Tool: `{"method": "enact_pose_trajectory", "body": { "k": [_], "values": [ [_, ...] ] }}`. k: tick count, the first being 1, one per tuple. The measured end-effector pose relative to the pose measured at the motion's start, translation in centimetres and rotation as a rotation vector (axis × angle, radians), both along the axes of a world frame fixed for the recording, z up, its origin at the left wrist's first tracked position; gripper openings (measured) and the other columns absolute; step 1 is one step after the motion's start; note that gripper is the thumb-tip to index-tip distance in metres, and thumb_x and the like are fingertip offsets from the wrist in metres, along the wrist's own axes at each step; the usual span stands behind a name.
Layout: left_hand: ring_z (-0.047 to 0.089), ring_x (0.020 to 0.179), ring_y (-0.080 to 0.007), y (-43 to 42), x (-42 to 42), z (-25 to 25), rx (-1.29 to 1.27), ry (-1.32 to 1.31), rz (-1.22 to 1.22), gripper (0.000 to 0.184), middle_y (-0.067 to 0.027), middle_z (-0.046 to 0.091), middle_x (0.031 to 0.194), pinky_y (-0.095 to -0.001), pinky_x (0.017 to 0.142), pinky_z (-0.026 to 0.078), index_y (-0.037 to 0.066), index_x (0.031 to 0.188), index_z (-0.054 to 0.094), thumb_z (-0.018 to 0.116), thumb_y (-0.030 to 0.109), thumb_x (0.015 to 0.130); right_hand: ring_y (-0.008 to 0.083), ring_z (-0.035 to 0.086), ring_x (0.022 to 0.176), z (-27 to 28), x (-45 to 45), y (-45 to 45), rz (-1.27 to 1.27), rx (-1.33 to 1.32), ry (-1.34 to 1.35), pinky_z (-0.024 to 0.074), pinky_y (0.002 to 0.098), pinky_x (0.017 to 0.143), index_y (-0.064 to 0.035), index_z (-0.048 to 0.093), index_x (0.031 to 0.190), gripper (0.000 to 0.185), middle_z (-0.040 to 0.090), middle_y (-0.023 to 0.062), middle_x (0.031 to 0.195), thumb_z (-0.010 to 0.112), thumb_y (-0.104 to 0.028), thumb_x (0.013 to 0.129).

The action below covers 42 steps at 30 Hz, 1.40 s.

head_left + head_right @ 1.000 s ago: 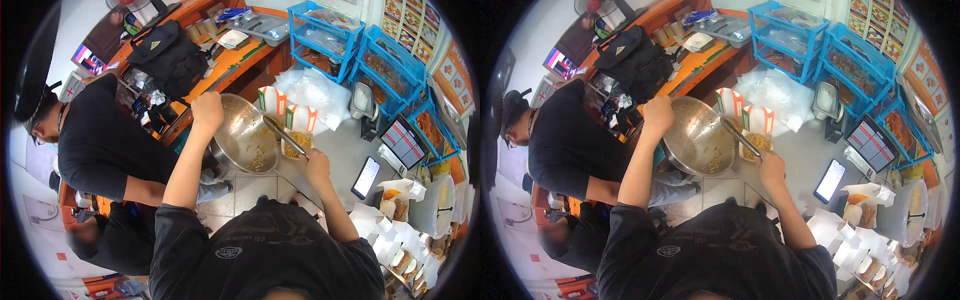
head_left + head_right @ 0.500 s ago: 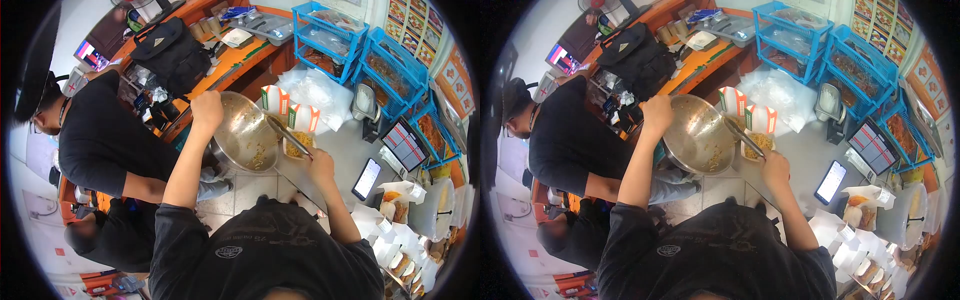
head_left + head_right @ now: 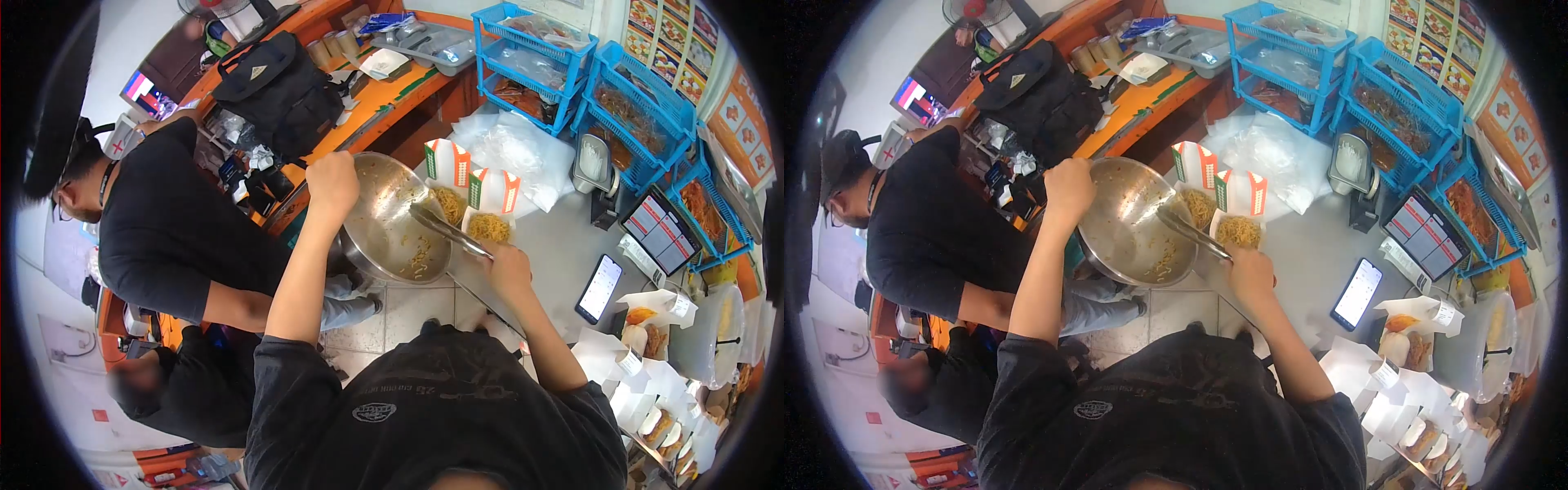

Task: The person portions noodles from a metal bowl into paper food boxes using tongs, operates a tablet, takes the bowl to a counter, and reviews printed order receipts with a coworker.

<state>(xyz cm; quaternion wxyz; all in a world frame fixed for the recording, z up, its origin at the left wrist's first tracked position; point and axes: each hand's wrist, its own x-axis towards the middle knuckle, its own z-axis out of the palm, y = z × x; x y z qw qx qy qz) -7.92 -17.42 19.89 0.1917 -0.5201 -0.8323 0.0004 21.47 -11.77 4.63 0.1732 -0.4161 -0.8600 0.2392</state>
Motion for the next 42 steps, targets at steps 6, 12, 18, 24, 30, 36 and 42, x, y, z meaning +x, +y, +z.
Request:
{"method": "enact_pose_trajectory", "body": {
  "k": [6, 12, 18, 24, 30, 36, 42],
  "values": [
    [0.067, 0.077, -0.0354, -0.3, -0.9, -0.9, 0.011, -0.025, 0.012, 0.012, -0.0185, 0.067, 0.078, -0.044, 0.069, 0.054, 0.001, 0.08, 0.066, 0.056, 0.005, 0.075, 0.0373, 0.063, 0.077, -1.1, 0.4, 1.0, -0.108, -0.014, 0.135, 0.0493, 0.0466, 0.068, -0.0074, 0.065, 0.095, 0.018, 0.064, 0.0188, 0.083, 0.065, -0.014, 0.078],
    [0.067, 0.078, -0.0366, -1.1, -0.9, -1.4, 0.071, -0.077, 0.02, 0.015, -0.0193, 0.066, 0.079, -0.0454, 0.069, 0.053, 0.002, 0.084, 0.067, 0.055, 0.005, 0.076, 0.0387, 0.062, 0.075, -1.2, 0.4, 1.2, -0.199, -0.064, 0.172, 0.0484, 0.0468, 0.067, -0.0068, 0.064, 0.093, 0.015, 0.063, 0.0191, 0.081, 0.065, -0.013, 0.079],
    [0.067, 0.08, -0.0357, -1.7, -0.8, -1.0, 0.055, -0.079, 0.062, 0.019, -0.0187, 0.067, 0.081, -0.0457, 0.071, 0.053, 0.004, 0.09, 0.067, 0.054, 0.005, 0.077, 0.0386, 0.061, 0.075, -1.8, 0.5, 1.4, -0.178, -0.056, 0.17, 0.0473, 0.0469, 0.066, -0.0063, 0.063, 0.094, 0.017, 0.063, 0.019, 0.079, 0.065, -0.013, 0.079],
    [0.067, 0.077, -0.0362, -2.3, 0.0, -0.7, 0.079, -0.069, 0.06, 0.021, -0.0188, 0.067, 0.08, -0.0452, 0.068, 0.053, 0.005, 0.096, 0.065, 0.054, 0.006, 0.078, 0.0374, 0.062, 0.078, 2.4, 1.8, 0.1, -0.121, -0.085, 0.213, 0.0485, 0.0459, 0.068, -0.0068, 0.066, 0.094, 0.017, 0.064, 0.0181, 0.08, 0.065, -0.014, 0.078],
    [0.067, 0.072, -0.0354, -2.2, 2.9, 1.3, 0.101, 0.026, 0.0, 0.023, -0.0186, 0.066, 0.074, -0.044, 0.064, 0.054, 0.004, 0.098, 0.065, 0.055, 0.004, 0.077, 0.0369, 0.063, 0.077, 8.5, 2.2, -1.8, 0.27, -0.138, -0.078, 0.0487, 0.0459, 0.072, -0.0045, 0.067, 0.087, 0.017, 0.064, 0.018, 0.078, 0.064, -0.02, 0.079],
    [0.067, 0.066, -0.0329, -1.1, 6.1, 2.0, 0.086, 0.078, -0.118, 0.027, -0.0179, 0.065, 0.068, -0.0415, 0.06, 0.053, 0.001, 0.101, 0.064, 0.055, 0.001, 0.076, 0.0361, 0.061, 0.072, 9.8, 5.1, -2.0, 0.334, -0.178, -0.111, 0.0467, 0.0448, 0.066, -0.0076, 0.066, 0.09, 0.016, 0.064, 0.0146, 0.074, 0.066, -0.017, 0.078],
    [0.067, 0.065, -0.0323, -0.1, 8.3, 2.4, 0.085, 0.071, -0.216, 0.03, -0.0179, 0.064, 0.066, -0.0411, 0.059, 0.053, 0.0, 0.103, 0.064, 0.056, 0.0, 0.074, 0.0355, 0.06, 0.068, 10.6, 9.5, -1.7, 0.36, -0.282, -0.065, 0.0464, 0.0426, 0.064, -0.0067, 0.067, 0.089, 0.013, 0.064, 0.0143, 0.07, 0.065, -0.015, 0.079]
  ]
}}
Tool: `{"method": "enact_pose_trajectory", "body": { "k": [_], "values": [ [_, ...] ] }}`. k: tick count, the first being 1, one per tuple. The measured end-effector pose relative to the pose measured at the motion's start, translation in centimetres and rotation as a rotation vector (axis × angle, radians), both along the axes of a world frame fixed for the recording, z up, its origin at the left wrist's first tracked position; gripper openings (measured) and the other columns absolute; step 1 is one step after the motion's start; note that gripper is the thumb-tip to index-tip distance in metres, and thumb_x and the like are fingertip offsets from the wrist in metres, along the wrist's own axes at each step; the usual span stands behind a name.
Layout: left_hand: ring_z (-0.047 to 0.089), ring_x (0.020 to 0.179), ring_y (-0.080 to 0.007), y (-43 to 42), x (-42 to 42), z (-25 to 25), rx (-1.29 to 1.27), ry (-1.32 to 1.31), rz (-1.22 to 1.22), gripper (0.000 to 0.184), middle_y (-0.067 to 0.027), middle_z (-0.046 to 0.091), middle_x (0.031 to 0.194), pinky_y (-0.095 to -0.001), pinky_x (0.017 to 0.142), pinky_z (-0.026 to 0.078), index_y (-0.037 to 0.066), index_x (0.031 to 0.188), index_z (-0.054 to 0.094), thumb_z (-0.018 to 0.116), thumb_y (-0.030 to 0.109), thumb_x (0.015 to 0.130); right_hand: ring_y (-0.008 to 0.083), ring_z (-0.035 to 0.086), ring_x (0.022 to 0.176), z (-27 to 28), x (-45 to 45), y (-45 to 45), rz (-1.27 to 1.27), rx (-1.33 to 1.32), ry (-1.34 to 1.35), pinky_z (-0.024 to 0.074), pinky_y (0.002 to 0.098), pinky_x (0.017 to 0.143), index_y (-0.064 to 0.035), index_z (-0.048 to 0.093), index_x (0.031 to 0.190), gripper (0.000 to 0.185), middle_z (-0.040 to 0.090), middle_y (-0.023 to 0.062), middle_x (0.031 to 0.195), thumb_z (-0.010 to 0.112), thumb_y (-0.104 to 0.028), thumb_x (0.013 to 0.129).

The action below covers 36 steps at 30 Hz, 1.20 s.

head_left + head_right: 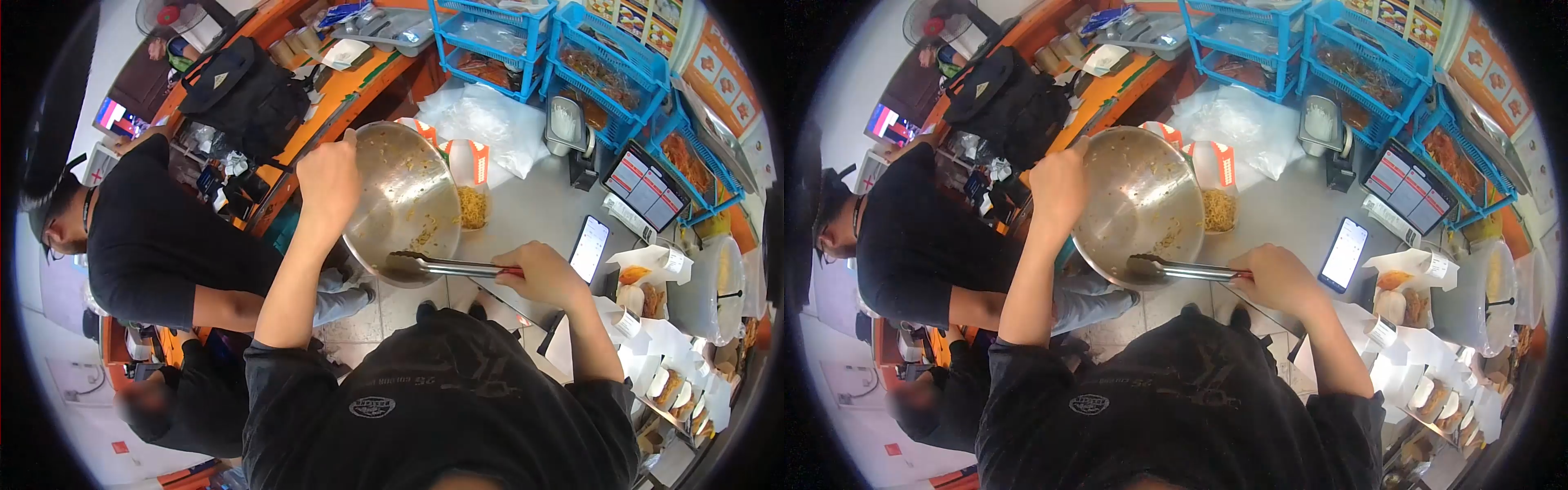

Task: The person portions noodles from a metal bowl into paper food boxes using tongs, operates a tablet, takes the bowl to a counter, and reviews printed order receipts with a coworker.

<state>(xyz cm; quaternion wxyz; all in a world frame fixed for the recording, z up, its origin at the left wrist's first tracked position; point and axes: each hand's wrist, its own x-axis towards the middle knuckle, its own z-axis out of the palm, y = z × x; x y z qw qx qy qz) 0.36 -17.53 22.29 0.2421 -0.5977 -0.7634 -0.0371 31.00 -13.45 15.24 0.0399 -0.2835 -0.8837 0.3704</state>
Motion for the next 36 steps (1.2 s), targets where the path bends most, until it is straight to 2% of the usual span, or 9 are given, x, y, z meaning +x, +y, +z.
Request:
{"method": "enact_pose_trajectory", "body": {
  "k": [5, 8, 14, 17, 20, 23, 26, 29, 36],
  "values": [
    [0.067, 0.064, -0.0325, 0.2, 1.3, 0.5, -0.006, -0.006, -0.026, 0.032, -0.0179, 0.064, 0.067, -0.0402, 0.058, 0.053, 0.0, 0.105, 0.064, 0.056, 0.001, 0.074, 0.0356, 0.06, 0.068, -5.0, 0.9, 1.7, -0.268, 0.205, -0.052, 0.0461, 0.0434, 0.064, -0.0068, 0.067, 0.09, 0.014, 0.063, 0.0154, 0.072, 0.066, -0.015, 0.079],
    [0.067, 0.065, -0.0327, 0.8, 1.3, -0.2, -0.019, 0.002, -0.034, 0.033, -0.0181, 0.064, 0.067, -0.0402, 0.058, 0.053, 0.0, 0.105, 0.064, 0.056, 0.001, 0.073, 0.0355, 0.06, 0.07, -6.1, 0.8, 1.8, -0.394, 0.353, 0.018, 0.0465, 0.0433, 0.065, -0.0073, 0.067, 0.092, 0.016, 0.063, 0.016, 0.074, 0.067, -0.016, 0.078],
    [0.066, 0.065, -0.0335, 1.6, 1.9, -0.1, -0.035, 0.006, -0.044, 0.031, -0.0181, 0.064, 0.067, -0.041, 0.059, 0.053, 0.0, 0.103, 0.065, 0.056, 0.002, 0.073, 0.0357, 0.061, 0.072, -4.0, 1.8, -0.6, -0.216, 0.113, 0.072, 0.0468, 0.043, 0.065, -0.0069, 0.066, 0.095, 0.021, 0.063, 0.0159, 0.076, 0.068, -0.016, 0.076],
    [0.066, 0.066, -0.0339, 1.7, 2.3, 0.4, -0.056, -0.022, -0.033, 0.029, -0.0181, 0.064, 0.067, -0.0417, 0.06, 0.053, 0.0, 0.1, 0.065, 0.056, 0.002, 0.073, 0.0363, 0.06, 0.072, -6.0, 1.9, -0.7, -0.211, 0.159, 0.058, 0.0466, 0.0435, 0.065, -0.0061, 0.065, 0.095, 0.02, 0.063, 0.016, 0.078, 0.067, -0.015, 0.077],
    [0.067, 0.068, -0.0343, 1.6, 1.8, -0.3, -0.03, -0.035, -0.064, 0.025, -0.0181, 0.064, 0.069, -0.0423, 0.061, 0.053, 0.001, 0.097, 0.064, 0.056, 0.001, 0.073, 0.0359, 0.062, 0.076, -8.0, 1.4, -0.5, -0.398, 0.244, 0.042, 0.0481, 0.0444, 0.069, -0.0085, 0.066, 0.098, 0.019, 0.064, 0.0156, 0.079, 0.063, -0.016, 0.08],
    [0.067, 0.07, -0.0346, 1.6, 1.9, -0.8, -0.056, -0.045, -0.031, 0.022, -0.0179, 0.065, 0.07, -0.0423, 0.062, 0.053, 0.0, 0.093, 0.064, 0.056, 0.001, 0.073, 0.036, 0.062, 0.076, -7.8, 0.6, -1.3, -0.551, 0.264, 0.036, 0.0483, 0.0448, 0.068, -0.0073, 0.066, 0.096, 0.019, 0.064, 0.0163, 0.08, 0.064, -0.015, 0.079],
    [0.066, 0.07, -0.035, 1.9, 1.7, -1.1, -0.089, -0.067, -0.022, 0.018, -0.0179, 0.065, 0.071, -0.0423, 0.062, 0.053, 0.0, 0.089, 0.064, 0.056, 0.0, 0.073, 0.0363, 0.062, 0.075, -6.8, 0.8, -2.1, -0.463, 0.158, 0.097, 0.0486, 0.045, 0.066, -0.0065, 0.065, 0.095, 0.018, 0.063, 0.0165, 0.079, 0.065, -0.014, 0.079],
    [0.066, 0.07, -0.0353, 2.1, 1.7, -1.4, -0.089, -0.074, -0.036, 0.014, -0.0183, 0.065, 0.071, -0.042, 0.063, 0.053, 0.0, 0.084, 0.063, 0.057, 0.001, 0.072, 0.0359, 0.062, 0.073, -8.4, 0.2, -2.6, -0.339, 0.165, 0.06, 0.0486, 0.0452, 0.066, -0.0063, 0.065, 0.096, 0.019, 0.063, 0.0165, 0.078, 0.065, -0.013, 0.078],
    [0.067, 0.072, -0.0347, 2.5, 0.6, -2.5, -0.112, -0.088, -0.035, 0.008, -0.0184, 0.065, 0.073, -0.0424, 0.065, 0.053, 0.002, 0.078, 0.064, 0.059, 0.003, 0.072, 0.0356, 0.062, 0.071, -10.9, -0.3, -2.5, -0.527, 0.29, 0.004, 0.0486, 0.0447, 0.063, -0.0064, 0.062, 0.096, 0.019, 0.06, 0.0156, 0.075, 0.065, -0.013, 0.079]
  ]
}}
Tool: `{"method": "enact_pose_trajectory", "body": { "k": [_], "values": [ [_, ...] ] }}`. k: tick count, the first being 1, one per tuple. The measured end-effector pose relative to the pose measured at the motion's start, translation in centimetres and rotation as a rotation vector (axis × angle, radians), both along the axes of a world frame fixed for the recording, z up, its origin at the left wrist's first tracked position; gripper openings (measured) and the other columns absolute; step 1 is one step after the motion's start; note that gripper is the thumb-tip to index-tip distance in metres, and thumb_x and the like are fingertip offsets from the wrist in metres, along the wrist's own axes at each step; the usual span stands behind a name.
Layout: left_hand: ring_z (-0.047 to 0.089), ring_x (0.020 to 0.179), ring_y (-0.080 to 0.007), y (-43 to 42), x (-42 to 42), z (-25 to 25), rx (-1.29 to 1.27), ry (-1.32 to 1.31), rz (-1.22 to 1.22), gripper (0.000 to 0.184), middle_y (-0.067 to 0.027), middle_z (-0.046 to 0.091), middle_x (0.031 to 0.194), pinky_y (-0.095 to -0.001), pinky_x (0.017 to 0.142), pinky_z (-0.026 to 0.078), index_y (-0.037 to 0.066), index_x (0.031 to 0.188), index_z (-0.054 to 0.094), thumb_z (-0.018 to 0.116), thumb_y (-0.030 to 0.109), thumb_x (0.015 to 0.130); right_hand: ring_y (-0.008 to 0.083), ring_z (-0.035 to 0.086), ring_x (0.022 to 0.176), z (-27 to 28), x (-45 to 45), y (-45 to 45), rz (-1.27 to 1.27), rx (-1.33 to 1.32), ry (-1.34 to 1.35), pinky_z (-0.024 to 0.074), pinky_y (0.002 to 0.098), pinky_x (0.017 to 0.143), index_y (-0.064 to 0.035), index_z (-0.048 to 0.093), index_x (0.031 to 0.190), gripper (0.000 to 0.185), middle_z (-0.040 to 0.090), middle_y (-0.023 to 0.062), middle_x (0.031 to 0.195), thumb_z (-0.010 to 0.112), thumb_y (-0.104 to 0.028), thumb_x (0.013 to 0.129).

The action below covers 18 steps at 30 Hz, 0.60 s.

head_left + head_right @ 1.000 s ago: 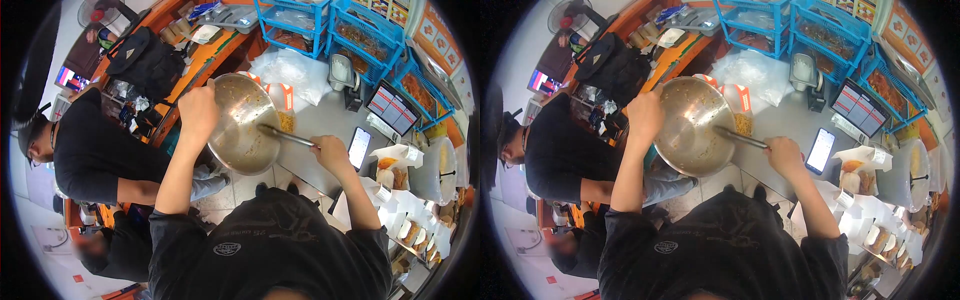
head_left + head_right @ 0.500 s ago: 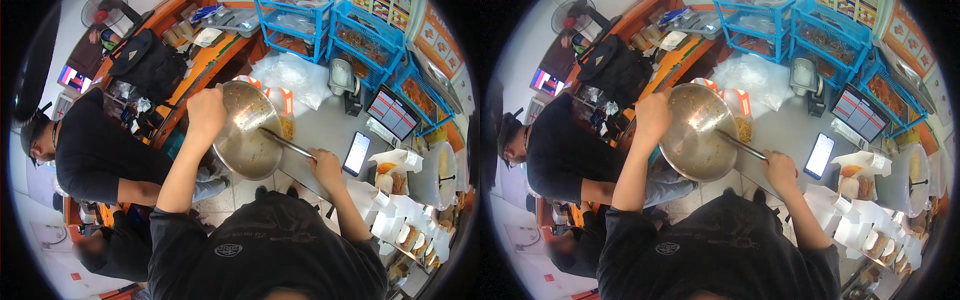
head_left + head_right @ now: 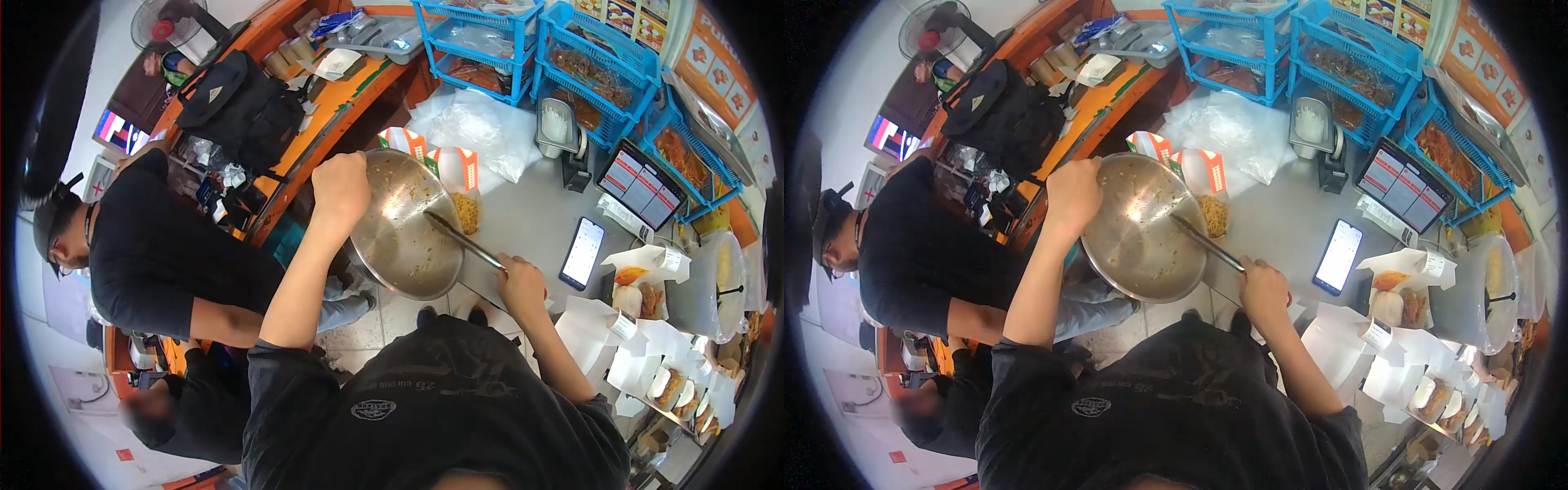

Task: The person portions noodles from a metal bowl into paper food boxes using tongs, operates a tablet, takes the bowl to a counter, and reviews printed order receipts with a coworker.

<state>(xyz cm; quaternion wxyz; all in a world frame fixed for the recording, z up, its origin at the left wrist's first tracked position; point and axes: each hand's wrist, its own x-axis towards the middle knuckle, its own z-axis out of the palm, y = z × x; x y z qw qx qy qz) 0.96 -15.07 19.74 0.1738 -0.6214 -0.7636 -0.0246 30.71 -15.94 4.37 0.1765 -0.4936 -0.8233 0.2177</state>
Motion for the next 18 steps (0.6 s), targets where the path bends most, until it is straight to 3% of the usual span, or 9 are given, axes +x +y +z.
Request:
{"method": "enact_pose_trajectory", "body": {
  "k": [8, 11, 18],
  "values": [
    [0.067, 0.073, -0.034, 0.2, -0.5, -1.2, -0.014, -0.011, 0.04, 0.009, -0.0179, 0.066, 0.074, -0.0422, 0.066, 0.054, 0.003, 0.08, 0.066, 0.059, 0.003, 0.073, 0.0361, 0.062, 0.07, 1.0, 1.7, 1.2, -0.147, 0.03, 0.074, 0.0488, 0.0445, 0.063, -0.0073, 0.063, 0.102, 0.023, 0.061, 0.0161, 0.076, 0.064, -0.014, 0.079],
    [0.067, 0.073, -0.0339, 0.2, -0.9, -1.3, -0.003, -0.024, 0.046, 0.01, -0.0177, 0.066, 0.074, -0.0423, 0.067, 0.054, 0.003, 0.08, 0.066, 0.059, 0.003, 0.073, 0.0353, 0.062, 0.071, 1.7, 2.6, 0.9, -0.078, -0.011, 0.134, 0.0484, 0.0446, 0.064, -0.0078, 0.064, 0.099, 0.022, 0.061, 0.015, 0.075, 0.066, -0.015, 0.079],
    [0.066, 0.074, -0.0351, -0.7, -1.8, -0.5, 0.035, -0.027, 0.049, 0.012, -0.0183, 0.065, 0.074, -0.0431, 0.067, 0.053, 0.003, 0.083, 0.065, 0.057, 0.002, 0.074, 0.0349, 0.062, 0.071, 5.1, 5.5, 1.4, 0.135, -0.093, -0.034, 0.0483, 0.0438, 0.064, -0.0111, 0.065, 0.095, 0.019, 0.062, 0.0134, 0.076, 0.069, -0.018, 0.077]
  ]
}}
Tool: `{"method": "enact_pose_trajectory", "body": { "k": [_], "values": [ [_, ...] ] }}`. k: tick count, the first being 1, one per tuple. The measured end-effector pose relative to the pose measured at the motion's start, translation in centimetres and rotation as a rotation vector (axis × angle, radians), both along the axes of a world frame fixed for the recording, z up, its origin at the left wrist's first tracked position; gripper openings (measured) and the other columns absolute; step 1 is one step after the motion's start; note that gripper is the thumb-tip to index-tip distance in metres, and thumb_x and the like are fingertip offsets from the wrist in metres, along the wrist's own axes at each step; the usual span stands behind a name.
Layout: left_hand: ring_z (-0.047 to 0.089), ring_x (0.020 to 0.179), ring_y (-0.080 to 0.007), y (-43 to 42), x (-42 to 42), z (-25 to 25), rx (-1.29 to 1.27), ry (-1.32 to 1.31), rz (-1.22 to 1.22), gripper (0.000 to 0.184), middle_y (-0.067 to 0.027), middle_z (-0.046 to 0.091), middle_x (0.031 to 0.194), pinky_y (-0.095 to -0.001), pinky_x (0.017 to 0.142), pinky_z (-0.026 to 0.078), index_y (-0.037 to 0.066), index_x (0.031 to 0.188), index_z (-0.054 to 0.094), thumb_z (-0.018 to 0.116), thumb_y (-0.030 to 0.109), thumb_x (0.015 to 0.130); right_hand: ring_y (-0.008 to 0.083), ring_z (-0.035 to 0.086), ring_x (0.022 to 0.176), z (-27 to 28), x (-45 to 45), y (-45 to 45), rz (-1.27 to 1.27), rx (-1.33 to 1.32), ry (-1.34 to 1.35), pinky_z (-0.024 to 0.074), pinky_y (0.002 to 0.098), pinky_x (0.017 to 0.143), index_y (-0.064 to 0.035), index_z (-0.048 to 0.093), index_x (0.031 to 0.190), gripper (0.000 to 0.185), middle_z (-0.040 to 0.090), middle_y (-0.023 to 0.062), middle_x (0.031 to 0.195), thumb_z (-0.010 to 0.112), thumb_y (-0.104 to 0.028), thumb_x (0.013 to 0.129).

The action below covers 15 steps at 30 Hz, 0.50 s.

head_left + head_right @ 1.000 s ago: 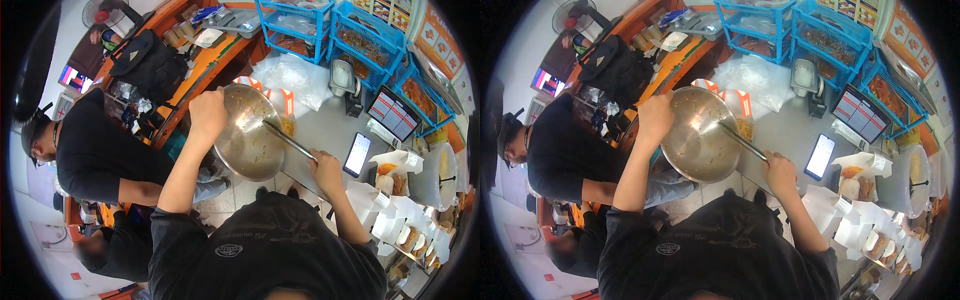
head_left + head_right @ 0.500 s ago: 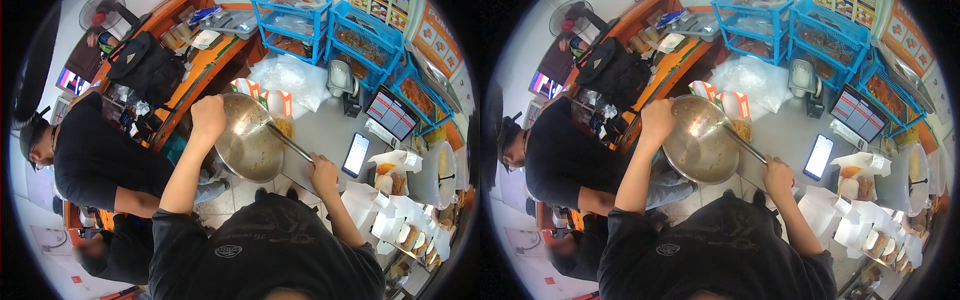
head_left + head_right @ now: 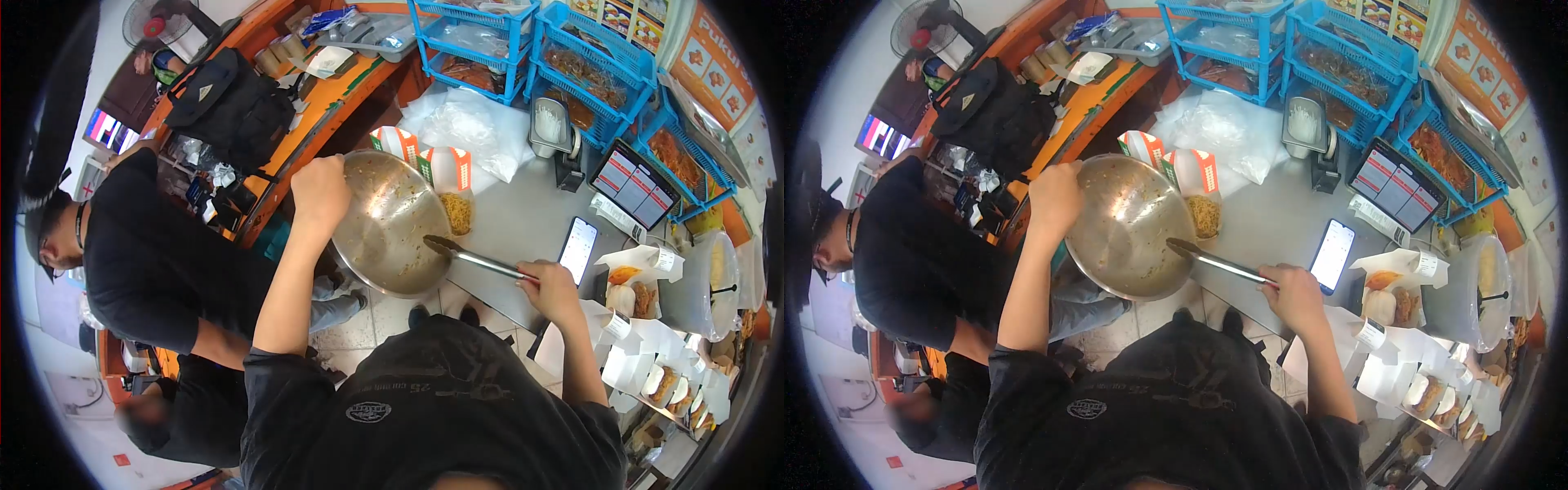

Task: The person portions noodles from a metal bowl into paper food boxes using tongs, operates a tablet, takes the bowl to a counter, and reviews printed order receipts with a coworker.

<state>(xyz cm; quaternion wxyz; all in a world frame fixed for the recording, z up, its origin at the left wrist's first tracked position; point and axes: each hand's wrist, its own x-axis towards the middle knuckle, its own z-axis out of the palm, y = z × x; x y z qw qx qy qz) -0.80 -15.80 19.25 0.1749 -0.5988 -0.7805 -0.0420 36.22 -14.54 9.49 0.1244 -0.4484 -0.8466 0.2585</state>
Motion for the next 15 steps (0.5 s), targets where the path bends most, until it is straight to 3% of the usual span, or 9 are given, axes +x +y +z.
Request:
{"method": "enact_pose_trajectory", "body": {
  "k": [9, 15],
  "values": [
    [0.066, 0.075, -0.0359, -0.8, -0.3, 0.3, 0.006, -0.022, 0.041, 0.017, -0.019, 0.065, 0.074, -0.0437, 0.067, 0.053, 0.003, 0.087, 0.065, 0.056, 0.001, 0.074, 0.0353, 0.061, 0.07, -2.2, -2.2, 3.7, -0.144, 0.182, 0.0, 0.0476, 0.0418, 0.063, -0.0103, 0.066, 0.099, 0.023, 0.062, 0.0143, 0.075, 0.069, -0.014, 0.077],
    [0.066, 0.076, -0.0352, -1.6, -0.5, 0.4, 0.006, -0.026, 0.023, 0.017, -0.0186, 0.066, 0.076, -0.0434, 0.068, 0.053, 0.004, 0.088, 0.066, 0.056, 0.002, 0.074, 0.0352, 0.062, 0.072, -2.7, -2.2, 2.5, -0.218, 0.148, 0.16, 0.0485, 0.0433, 0.066, -0.0076, 0.065, 0.097, 0.02, 0.062, 0.0151, 0.08, 0.067, -0.013, 0.077]
  ]
}}
